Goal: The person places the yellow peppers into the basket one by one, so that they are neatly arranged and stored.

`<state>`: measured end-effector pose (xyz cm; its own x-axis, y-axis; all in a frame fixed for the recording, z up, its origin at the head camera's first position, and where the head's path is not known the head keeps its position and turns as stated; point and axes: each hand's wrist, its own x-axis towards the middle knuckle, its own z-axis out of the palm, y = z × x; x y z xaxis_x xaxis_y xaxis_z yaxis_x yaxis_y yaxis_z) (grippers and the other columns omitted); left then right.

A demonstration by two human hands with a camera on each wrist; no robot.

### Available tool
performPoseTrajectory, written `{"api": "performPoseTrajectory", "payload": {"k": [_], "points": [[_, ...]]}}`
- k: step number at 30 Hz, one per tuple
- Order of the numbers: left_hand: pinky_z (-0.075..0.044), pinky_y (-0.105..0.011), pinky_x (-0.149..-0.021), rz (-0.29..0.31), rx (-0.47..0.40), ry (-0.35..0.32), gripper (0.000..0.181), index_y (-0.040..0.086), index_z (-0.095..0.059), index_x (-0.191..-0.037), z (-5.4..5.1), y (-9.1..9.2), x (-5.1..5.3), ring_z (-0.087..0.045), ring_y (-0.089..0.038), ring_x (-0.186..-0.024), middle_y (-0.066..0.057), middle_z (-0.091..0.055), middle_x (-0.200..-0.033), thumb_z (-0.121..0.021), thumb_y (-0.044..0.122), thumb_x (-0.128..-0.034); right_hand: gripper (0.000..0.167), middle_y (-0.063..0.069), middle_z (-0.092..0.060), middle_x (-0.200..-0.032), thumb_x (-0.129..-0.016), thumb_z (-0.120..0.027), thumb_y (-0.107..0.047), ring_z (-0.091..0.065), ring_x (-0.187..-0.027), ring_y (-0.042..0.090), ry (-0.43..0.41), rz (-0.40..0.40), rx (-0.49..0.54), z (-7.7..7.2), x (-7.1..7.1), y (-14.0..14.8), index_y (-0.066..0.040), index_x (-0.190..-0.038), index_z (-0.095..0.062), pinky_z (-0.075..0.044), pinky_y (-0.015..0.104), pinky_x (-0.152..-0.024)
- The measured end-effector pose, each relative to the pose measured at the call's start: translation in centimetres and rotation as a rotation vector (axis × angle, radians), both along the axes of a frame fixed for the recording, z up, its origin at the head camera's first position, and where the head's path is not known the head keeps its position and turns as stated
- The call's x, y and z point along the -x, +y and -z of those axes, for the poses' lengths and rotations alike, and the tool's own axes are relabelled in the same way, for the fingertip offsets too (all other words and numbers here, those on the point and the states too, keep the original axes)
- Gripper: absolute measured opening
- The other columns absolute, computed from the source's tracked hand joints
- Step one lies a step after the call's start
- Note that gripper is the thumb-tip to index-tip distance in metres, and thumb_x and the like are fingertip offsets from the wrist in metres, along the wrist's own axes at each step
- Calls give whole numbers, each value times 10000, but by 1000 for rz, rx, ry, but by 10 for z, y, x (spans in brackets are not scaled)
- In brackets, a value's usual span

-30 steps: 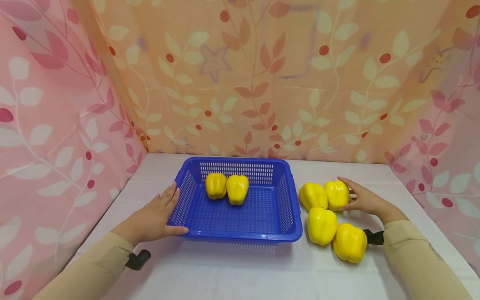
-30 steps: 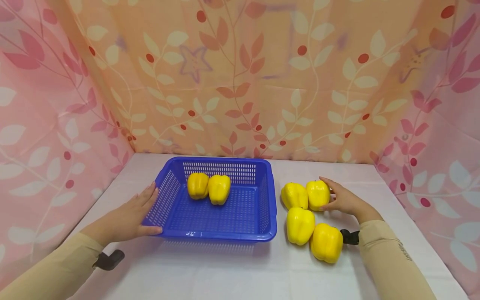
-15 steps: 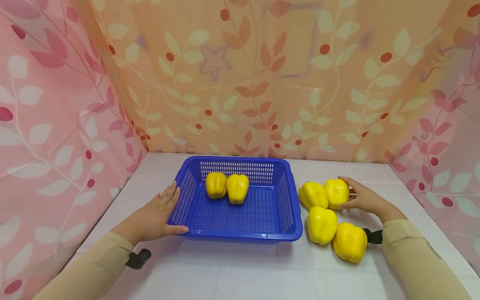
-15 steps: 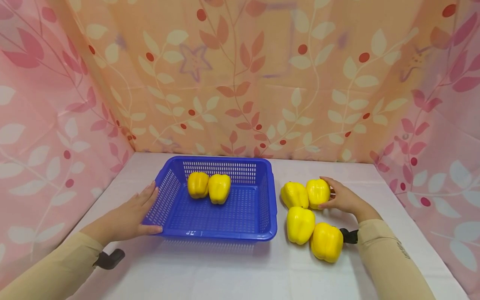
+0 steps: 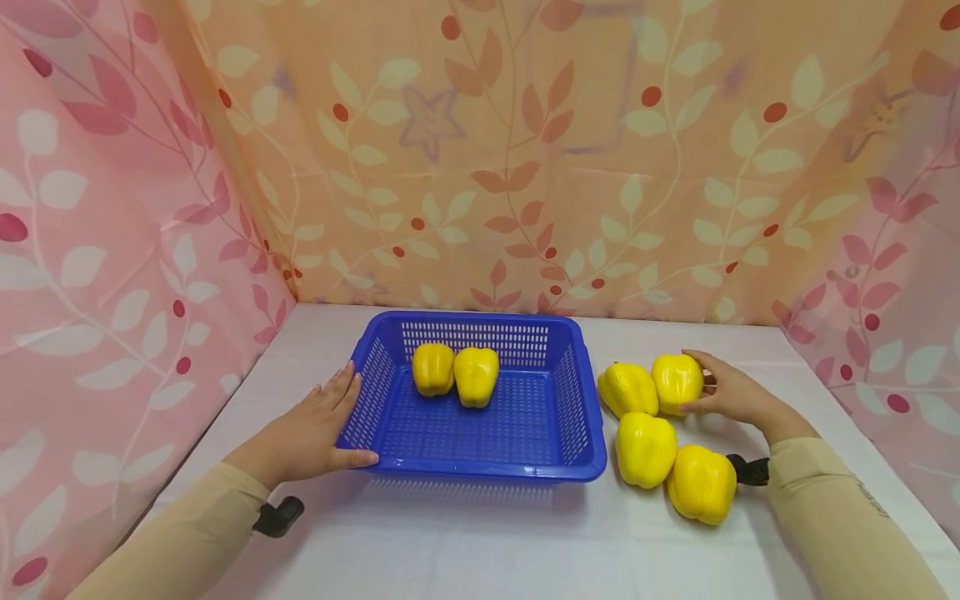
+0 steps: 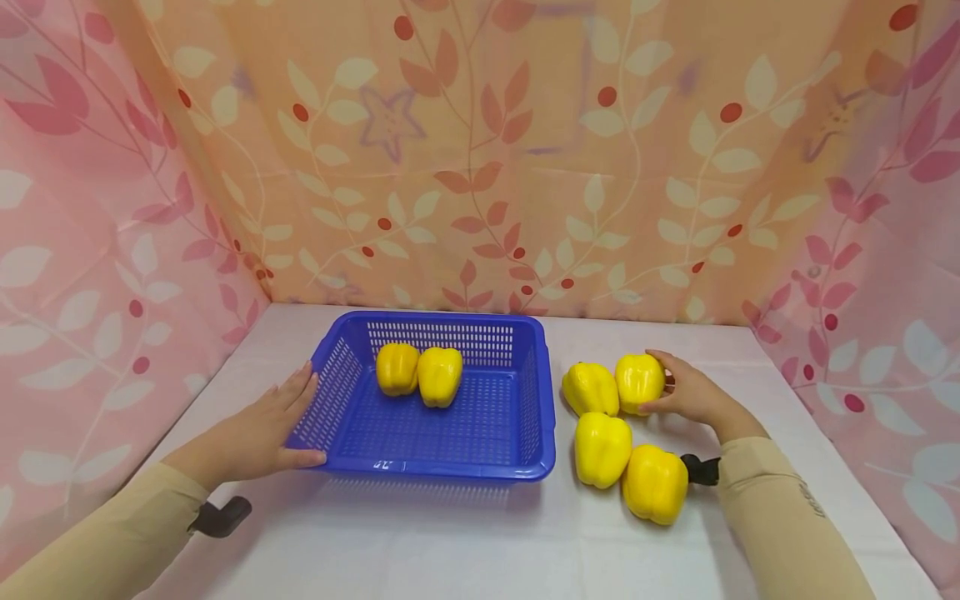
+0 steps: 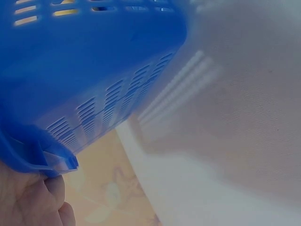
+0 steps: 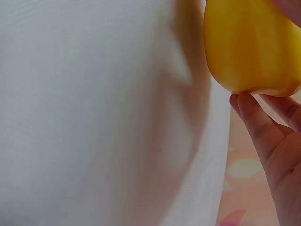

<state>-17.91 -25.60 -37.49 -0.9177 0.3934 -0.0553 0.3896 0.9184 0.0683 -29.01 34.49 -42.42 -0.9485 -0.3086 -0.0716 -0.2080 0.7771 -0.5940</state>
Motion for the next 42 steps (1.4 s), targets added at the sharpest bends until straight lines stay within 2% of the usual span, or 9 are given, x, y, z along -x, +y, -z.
{"api": "performPoseTrajectory", "payload": {"k": [10,17,28,36,42], "points": [[-152,-548,-1076,3,3,3,1184,-50,-135,-1435,-1,-1,-1,-80,-375,-1378,-217,-38,-1511,-386,827,-680,1021,332,-262,-1371,-723,-749,-409,-425,-1130,514,-12,22,-7,-15,-3,4,-40,-1452,-138,-394,560,-913],[-149,-551,-1076,-2,5,5,1180,-44,-131,-1437,0,-3,-1,-75,-371,-1380,-211,-31,-1513,-389,825,-682,1005,325,-227,-1404,-733,-752,-368,-404,-1154,521,-20,8,37,-22,-5,4,-44,-1456,-134,-391,538,-917],[-146,-550,-1077,-1,-1,-3,1181,-52,-140,-1434,-3,-1,-2,-80,-375,-1378,-218,-38,-1510,-382,827,-683,984,273,-312,-1369,-724,-769,-334,-464,-1112,462,59,-49,39,-50,-4,-5,-51,-1452,-171,-412,506,-900],[-148,-547,-1077,7,7,3,1176,-51,-144,-1434,-4,0,0,-83,-376,-1377,-219,-38,-1510,-381,825,-686,997,234,-329,-1369,-717,-762,-374,-444,-1142,430,48,-55,38,-69,-5,-15,-116,-1467,-157,-420,497,-903],[-151,-547,-1076,8,8,0,1181,-53,-147,-1433,-2,0,0,-83,-376,-1377,-220,-39,-1510,-372,830,-681,999,219,-308,-1386,-730,-760,-342,-419,-1169,424,37,-94,74,-83,-6,-30,-142,-1476,-126,-403,509,-921]]}}
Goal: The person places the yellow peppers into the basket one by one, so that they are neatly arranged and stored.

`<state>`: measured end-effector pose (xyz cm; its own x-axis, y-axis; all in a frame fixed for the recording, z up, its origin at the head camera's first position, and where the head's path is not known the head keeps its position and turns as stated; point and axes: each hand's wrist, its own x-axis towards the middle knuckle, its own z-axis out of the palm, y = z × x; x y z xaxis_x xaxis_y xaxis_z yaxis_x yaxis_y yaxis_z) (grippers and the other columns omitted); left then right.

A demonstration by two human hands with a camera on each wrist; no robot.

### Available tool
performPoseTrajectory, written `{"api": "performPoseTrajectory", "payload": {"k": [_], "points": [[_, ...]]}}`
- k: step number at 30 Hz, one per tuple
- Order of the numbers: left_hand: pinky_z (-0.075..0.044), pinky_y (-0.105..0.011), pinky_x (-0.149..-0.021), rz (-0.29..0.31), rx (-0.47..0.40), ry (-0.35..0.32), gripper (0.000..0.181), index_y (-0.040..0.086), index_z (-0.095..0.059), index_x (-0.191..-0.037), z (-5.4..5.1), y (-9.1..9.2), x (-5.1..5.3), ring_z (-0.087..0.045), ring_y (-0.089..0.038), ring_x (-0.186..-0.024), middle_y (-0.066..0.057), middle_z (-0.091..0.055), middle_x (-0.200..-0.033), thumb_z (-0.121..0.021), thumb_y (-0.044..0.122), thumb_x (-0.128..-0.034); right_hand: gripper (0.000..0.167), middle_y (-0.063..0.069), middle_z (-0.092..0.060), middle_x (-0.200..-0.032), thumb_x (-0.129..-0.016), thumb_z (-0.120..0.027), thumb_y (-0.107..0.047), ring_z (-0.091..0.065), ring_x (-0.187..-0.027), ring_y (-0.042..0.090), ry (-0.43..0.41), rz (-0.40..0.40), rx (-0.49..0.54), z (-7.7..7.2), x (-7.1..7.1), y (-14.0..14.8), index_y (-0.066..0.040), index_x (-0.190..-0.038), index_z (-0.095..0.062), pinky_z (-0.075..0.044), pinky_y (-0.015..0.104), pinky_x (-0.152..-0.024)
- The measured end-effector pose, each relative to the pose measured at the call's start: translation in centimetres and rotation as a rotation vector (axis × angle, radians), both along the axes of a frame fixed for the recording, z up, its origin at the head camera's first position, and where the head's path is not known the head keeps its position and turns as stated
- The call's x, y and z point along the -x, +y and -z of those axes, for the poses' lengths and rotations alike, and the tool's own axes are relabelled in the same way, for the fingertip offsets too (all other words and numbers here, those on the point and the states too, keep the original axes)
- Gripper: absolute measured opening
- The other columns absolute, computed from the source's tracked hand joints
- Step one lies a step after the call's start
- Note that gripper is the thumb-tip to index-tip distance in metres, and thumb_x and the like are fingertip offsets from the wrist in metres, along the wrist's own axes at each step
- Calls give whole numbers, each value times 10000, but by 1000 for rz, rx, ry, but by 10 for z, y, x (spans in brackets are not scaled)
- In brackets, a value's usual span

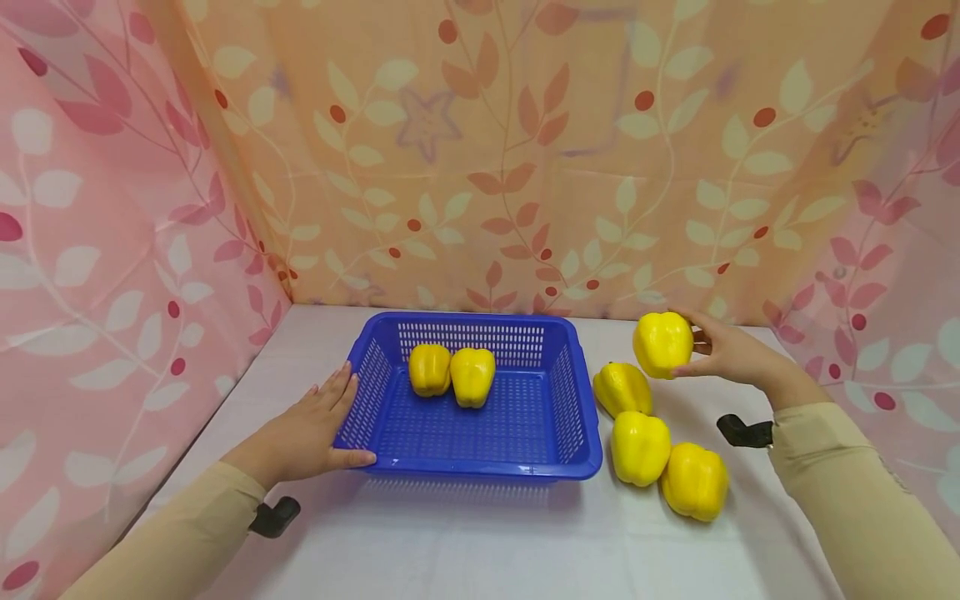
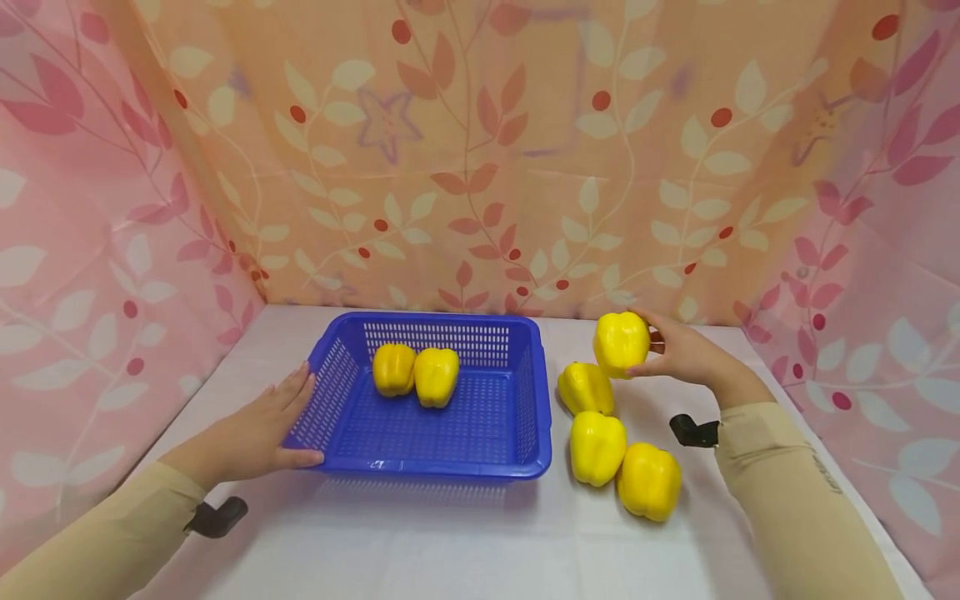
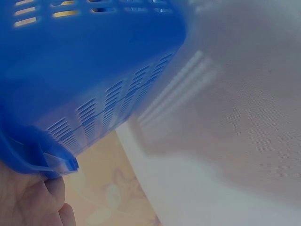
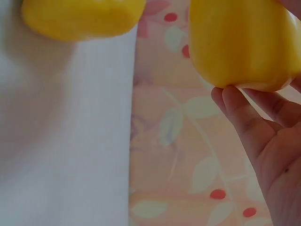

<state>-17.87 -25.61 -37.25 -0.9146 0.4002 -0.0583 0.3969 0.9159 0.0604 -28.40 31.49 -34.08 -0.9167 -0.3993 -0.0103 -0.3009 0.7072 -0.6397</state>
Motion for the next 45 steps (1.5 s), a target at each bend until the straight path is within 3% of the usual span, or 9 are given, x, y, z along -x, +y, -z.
{"api": "performPoseTrajectory", "payload": {"k": [13,21,26,31,38,45], "points": [[-153,-544,-1076,-6,-10,-4,1172,-48,-151,-1434,-2,1,-1,-87,-373,-1377,-220,-50,-1509,-397,819,-684,953,178,-369,-1356,-734,-773,-225,-470,-1139,377,80,-159,69,-24,12,-51,-58,-1456,-173,-392,474,-952],[-156,-544,-1076,-6,-7,-1,1170,-48,-150,-1434,-2,2,-2,-92,-374,-1377,-219,-52,-1509,-402,816,-687,924,136,-415,-1337,-720,-785,-229,-486,-1138,359,72,-218,101,-33,16,-85,-125,-1451,-230,-392,496,-963],[-156,-546,-1075,-3,-14,3,1166,-54,-158,-1431,-2,2,-2,-97,-378,-1375,-226,-58,-1506,-412,810,-690,950,137,-347,-1387,-716,-787,-250,-451,-1171,360,43,-247,106,-34,21,-104,-138,-1458,-204,-381,480,-982],[-155,-547,-1075,-3,-11,6,1168,-52,-156,-1431,-1,2,-2,-93,-376,-1376,-226,-59,-1506,-404,814,-689,937,105,-372,-1334,-708,-794,-235,-446,-1167,347,13,-275,136,-37,21,-121,-159,-1449,-227,-373,475,-993],[-152,-546,-1076,-5,-14,1,1173,-48,-154,-1433,-1,2,-2,-92,-375,-1376,-221,-55,-1508,-398,820,-684,928,64,-443,-1299,-672,-805,-360,-478,-1165,331,-17,-253,105,-36,25,-140,-306,-1428,-269,-437,459,-933],[-150,-542,-1079,-6,-5,5,1181,-44,-148,-1436,1,0,0,-87,-371,-1378,-216,-46,-1511,-377,832,-677,961,85,-436,-1302,-662,-813,-351,-476,-1160,354,-47,-267,96,-31,29,-161,-240,-1433,-249,-450,463,-915]]}}
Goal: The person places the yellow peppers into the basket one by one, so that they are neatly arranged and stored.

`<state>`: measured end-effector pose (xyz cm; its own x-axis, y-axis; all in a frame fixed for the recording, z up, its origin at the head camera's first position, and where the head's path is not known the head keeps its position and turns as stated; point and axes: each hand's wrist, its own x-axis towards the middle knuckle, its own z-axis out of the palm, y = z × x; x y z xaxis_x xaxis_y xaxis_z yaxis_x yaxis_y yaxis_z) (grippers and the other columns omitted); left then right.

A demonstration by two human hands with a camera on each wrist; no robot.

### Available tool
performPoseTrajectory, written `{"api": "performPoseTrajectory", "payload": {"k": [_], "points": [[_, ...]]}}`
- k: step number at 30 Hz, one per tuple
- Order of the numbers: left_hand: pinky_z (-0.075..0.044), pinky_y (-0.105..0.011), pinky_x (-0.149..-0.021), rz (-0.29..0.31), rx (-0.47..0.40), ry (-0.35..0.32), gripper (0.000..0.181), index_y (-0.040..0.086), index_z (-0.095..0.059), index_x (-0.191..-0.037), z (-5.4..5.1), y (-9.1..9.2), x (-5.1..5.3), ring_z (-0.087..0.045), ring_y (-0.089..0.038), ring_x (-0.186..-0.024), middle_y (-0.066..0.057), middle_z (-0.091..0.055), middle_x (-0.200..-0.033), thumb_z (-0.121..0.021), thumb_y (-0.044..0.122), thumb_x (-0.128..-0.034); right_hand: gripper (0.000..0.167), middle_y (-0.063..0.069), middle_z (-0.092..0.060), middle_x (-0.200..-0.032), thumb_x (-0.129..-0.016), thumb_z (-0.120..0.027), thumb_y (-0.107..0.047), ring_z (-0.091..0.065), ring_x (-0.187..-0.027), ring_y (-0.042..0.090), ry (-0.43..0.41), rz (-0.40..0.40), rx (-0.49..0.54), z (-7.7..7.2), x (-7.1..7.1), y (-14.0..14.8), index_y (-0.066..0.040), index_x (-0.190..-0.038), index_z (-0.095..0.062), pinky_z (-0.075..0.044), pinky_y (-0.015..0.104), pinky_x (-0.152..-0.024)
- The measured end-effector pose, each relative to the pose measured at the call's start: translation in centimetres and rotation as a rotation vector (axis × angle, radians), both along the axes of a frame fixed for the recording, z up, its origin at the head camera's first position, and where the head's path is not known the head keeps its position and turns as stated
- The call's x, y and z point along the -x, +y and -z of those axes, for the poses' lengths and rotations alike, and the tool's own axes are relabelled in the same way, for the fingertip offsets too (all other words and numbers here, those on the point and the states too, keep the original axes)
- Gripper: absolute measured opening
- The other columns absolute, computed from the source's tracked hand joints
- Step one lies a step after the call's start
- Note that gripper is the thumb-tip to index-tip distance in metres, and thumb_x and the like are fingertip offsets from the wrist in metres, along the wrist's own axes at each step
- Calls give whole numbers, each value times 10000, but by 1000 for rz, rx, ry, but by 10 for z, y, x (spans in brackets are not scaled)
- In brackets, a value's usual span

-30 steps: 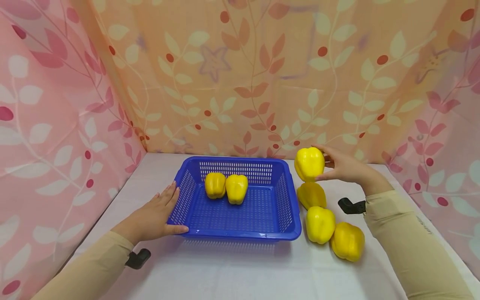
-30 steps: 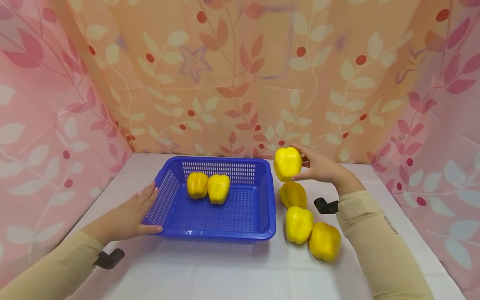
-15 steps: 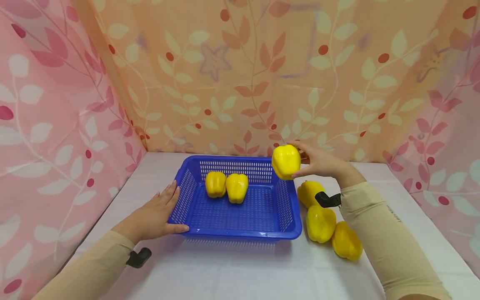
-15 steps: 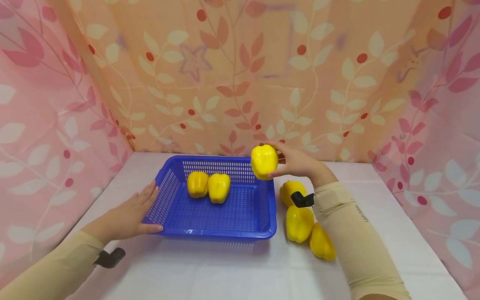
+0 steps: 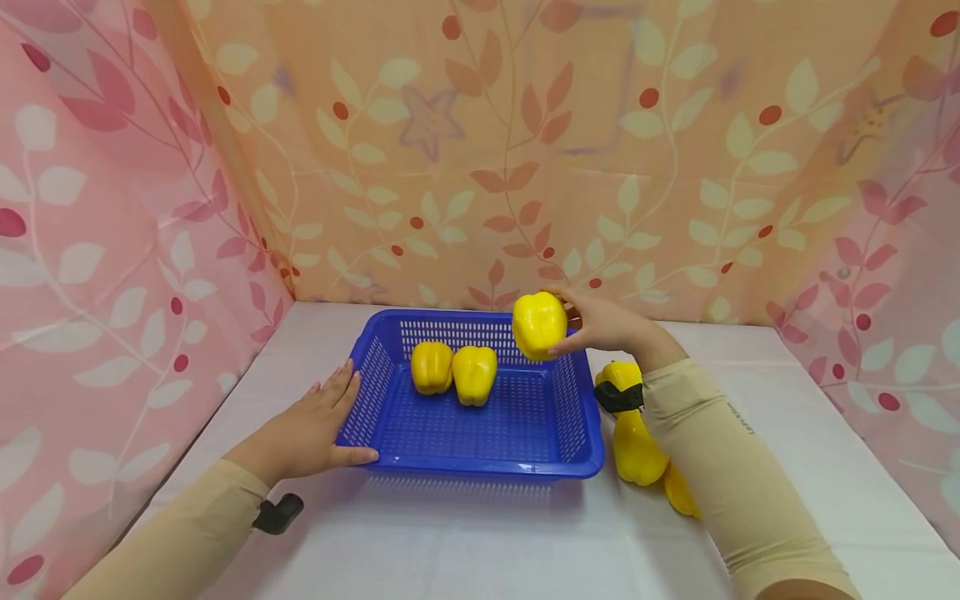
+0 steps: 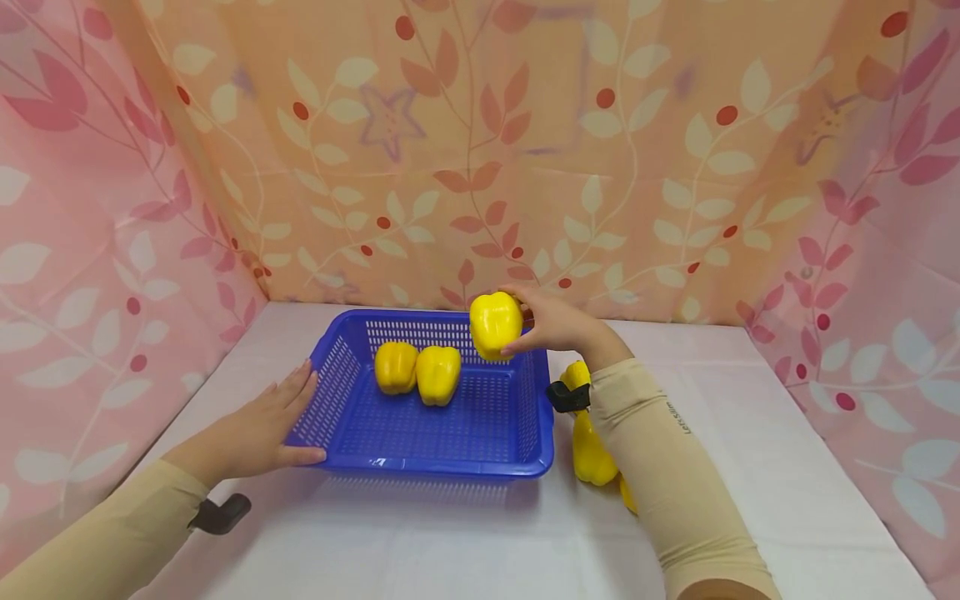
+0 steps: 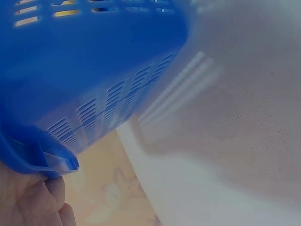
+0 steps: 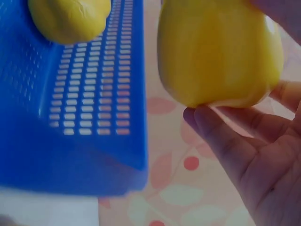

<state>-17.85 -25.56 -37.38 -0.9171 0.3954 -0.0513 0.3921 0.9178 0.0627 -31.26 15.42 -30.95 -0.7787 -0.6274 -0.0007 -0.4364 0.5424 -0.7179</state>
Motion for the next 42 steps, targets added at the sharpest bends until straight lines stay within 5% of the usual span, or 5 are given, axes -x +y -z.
{"api": "performPoseTrajectory", "payload": {"k": [13,42], "points": [[-149,-548,-1077,3,-10,-4,1181,-44,-143,-1436,0,0,1,-80,-369,-1380,-216,-40,-1511,-391,827,-678,921,64,-505,-1163,-630,-834,-347,-575,-972,243,12,20,-41,18,10,-24,-180,-1384,-331,-492,361,-861],[-145,-550,-1076,2,-15,-6,1177,-42,-146,-1436,0,0,1,-77,-377,-1378,-215,-35,-1511,-405,821,-680,844,48,-537,-1163,-656,-824,-312,-525,-987,225,-6,48,-142,34,15,-47,-170,-1360,-383,-456,360,-895]]}}
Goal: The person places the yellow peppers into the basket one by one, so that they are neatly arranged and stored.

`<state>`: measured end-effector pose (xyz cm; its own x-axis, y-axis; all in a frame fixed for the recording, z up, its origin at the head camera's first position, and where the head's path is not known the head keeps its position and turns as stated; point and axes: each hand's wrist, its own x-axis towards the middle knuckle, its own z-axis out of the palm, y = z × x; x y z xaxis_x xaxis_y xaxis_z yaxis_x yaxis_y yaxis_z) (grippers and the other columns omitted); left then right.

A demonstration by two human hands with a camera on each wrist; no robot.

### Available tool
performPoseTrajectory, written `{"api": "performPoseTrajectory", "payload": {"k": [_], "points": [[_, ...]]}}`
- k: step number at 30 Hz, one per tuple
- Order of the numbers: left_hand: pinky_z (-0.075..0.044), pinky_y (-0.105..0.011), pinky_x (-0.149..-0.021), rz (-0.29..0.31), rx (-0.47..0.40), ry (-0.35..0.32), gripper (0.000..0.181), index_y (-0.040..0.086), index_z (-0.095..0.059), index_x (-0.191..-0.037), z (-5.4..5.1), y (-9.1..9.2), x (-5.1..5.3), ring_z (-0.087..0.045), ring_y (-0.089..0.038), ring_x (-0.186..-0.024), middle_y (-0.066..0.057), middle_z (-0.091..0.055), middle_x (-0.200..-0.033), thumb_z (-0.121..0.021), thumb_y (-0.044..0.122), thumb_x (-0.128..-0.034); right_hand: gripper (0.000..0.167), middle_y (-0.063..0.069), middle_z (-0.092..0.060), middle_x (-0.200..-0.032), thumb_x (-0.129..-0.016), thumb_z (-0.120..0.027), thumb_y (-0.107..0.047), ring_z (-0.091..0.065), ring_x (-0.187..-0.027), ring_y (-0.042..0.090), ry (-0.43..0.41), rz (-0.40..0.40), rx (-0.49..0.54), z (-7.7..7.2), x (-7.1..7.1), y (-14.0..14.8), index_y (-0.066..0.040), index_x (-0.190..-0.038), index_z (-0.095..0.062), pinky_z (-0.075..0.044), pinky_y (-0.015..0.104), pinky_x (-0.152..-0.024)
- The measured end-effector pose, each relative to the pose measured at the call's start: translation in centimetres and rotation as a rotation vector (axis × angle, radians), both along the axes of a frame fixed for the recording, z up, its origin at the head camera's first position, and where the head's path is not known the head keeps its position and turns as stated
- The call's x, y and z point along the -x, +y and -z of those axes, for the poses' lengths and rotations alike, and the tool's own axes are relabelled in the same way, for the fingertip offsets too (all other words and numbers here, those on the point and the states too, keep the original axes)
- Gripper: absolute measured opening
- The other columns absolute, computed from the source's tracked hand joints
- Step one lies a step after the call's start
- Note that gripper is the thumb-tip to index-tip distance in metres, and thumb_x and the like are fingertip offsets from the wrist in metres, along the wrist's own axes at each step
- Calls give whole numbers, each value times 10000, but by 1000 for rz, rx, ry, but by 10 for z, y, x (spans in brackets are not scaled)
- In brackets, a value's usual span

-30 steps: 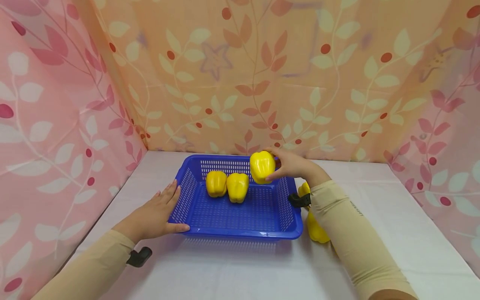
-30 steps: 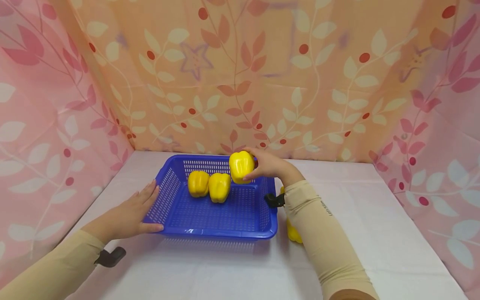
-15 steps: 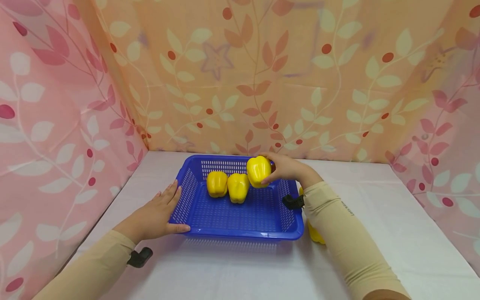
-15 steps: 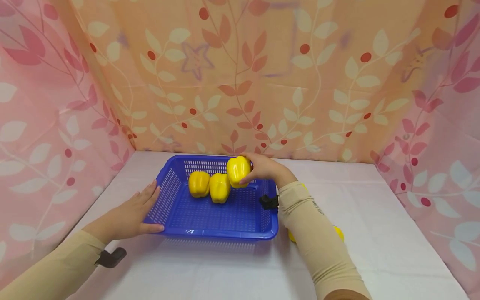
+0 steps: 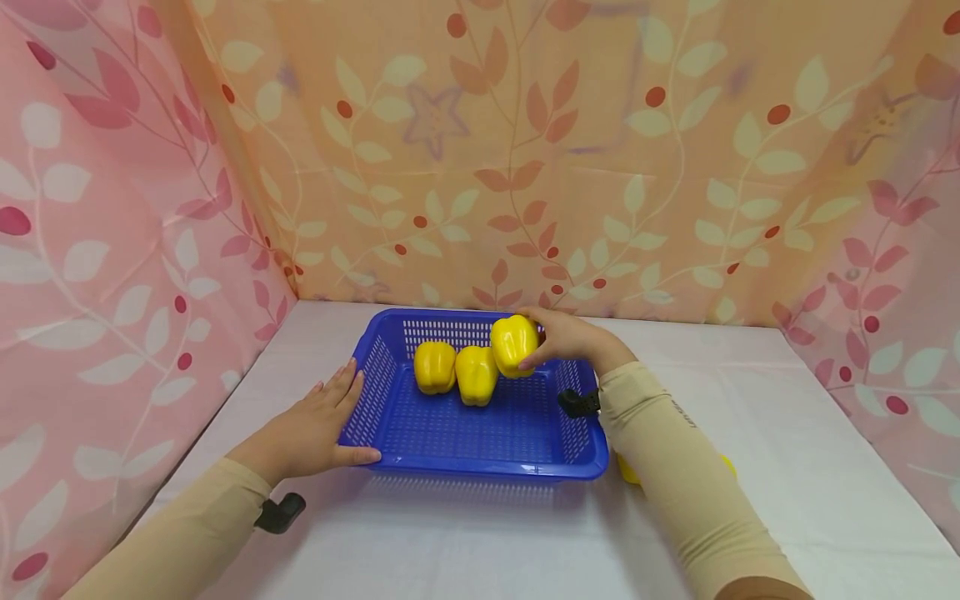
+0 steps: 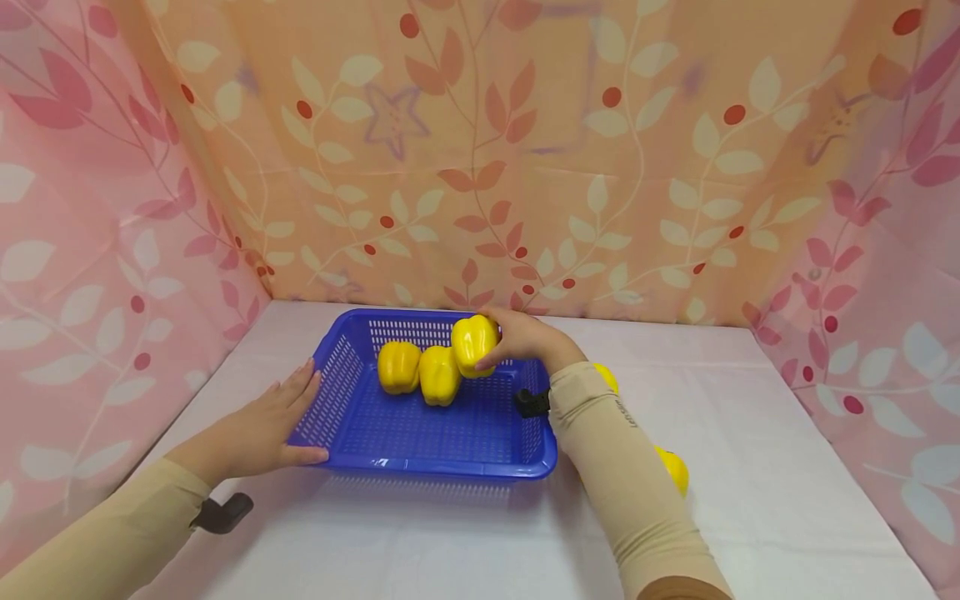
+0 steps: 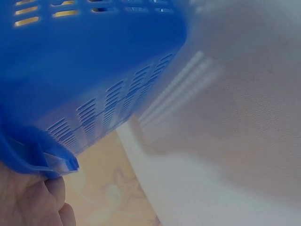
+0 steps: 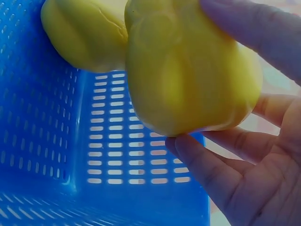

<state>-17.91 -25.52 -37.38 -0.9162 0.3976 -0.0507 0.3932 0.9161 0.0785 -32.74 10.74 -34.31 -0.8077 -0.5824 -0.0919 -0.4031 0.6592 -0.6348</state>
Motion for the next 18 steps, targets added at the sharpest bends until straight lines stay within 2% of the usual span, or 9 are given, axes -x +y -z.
{"api": "performPoseTrajectory", "payload": {"k": [8,18], "points": [[-150,-550,-1075,3,5,4,1178,-44,-154,-1434,-1,1,0,-86,-381,-1376,-221,-46,-1509,-400,824,-677,898,67,-539,-1156,-649,-828,-315,-524,-991,233,17,-7,-11,6,7,-1,-113,-1385,-355,-444,366,-911],[-149,-544,-1078,-2,11,12,1181,-31,-146,-1440,3,-1,2,-67,-363,-1383,-207,-37,-1514,-394,830,-671,790,95,-541,-1116,-652,-830,-255,-532,-963,244,-8,14,-14,5,7,-1,-79,-1298,-411,-460,349,-888]]}}
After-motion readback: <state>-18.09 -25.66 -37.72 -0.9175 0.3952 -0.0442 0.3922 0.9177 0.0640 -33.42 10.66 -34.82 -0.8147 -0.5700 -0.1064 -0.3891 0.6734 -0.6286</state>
